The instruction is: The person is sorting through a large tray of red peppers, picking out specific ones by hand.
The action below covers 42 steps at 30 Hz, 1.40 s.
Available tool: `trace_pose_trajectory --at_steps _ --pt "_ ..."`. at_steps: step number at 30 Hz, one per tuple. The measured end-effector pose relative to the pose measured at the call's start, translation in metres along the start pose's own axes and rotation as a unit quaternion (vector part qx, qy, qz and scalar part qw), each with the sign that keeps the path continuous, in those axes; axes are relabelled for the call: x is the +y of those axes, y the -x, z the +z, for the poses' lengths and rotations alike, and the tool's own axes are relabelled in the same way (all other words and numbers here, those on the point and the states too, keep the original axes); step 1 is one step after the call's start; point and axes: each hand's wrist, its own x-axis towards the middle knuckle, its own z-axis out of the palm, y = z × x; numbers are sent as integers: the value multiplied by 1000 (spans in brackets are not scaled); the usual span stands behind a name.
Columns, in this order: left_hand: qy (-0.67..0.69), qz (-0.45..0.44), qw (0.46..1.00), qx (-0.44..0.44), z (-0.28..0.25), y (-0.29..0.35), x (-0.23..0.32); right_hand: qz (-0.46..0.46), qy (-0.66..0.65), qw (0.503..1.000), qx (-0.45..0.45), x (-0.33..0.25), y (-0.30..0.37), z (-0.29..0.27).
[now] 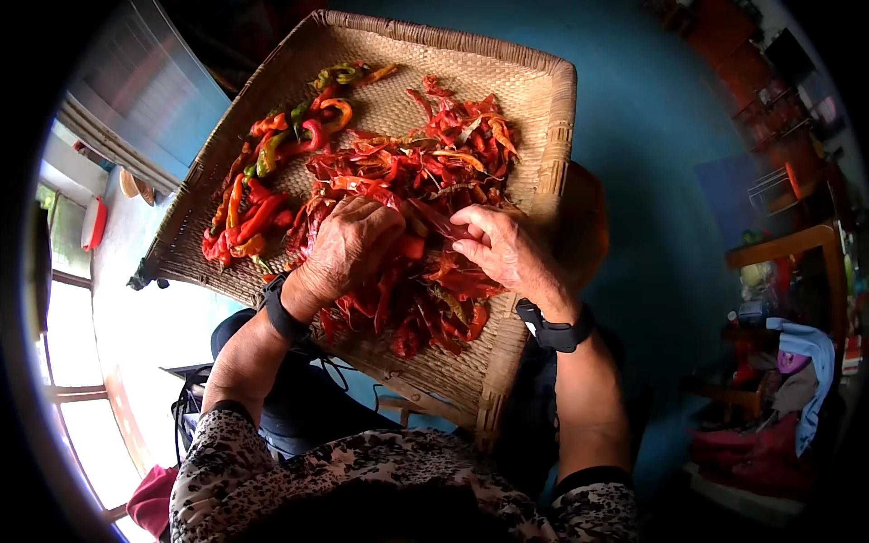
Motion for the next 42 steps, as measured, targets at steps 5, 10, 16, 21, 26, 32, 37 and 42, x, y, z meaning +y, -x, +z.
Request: trace_pose_trajectory --at_steps 5,10,16,21,26,32,37,42 --pt "-56 46 997 -36 4 6 -3 -82 -137 982 105 8 4 -8" --pt "-93 100 987 -87 -7 11 -8 -101 -251 923 273 21 9 -40" --pt "53 19 998 2 -15 2 -9 -25 -32 903 427 59 18 -67" --pt "113 -7 994 4 -14 -5 -2 -58 88 933 345 31 14 -42" --pt "42 52 998 3 2 -6 4 -216 95 961 146 -19 11 4" --pt "93 47 994 17 4 -12 4 -139 -88 977 133 -4 4 6" --pt "104 -14 994 11 0 -10 -9 -111 -259 938 199 7 14 -30" --pt "15 16 999 23 8 -9 -9 -139 -330 847 393 42 29 -73"
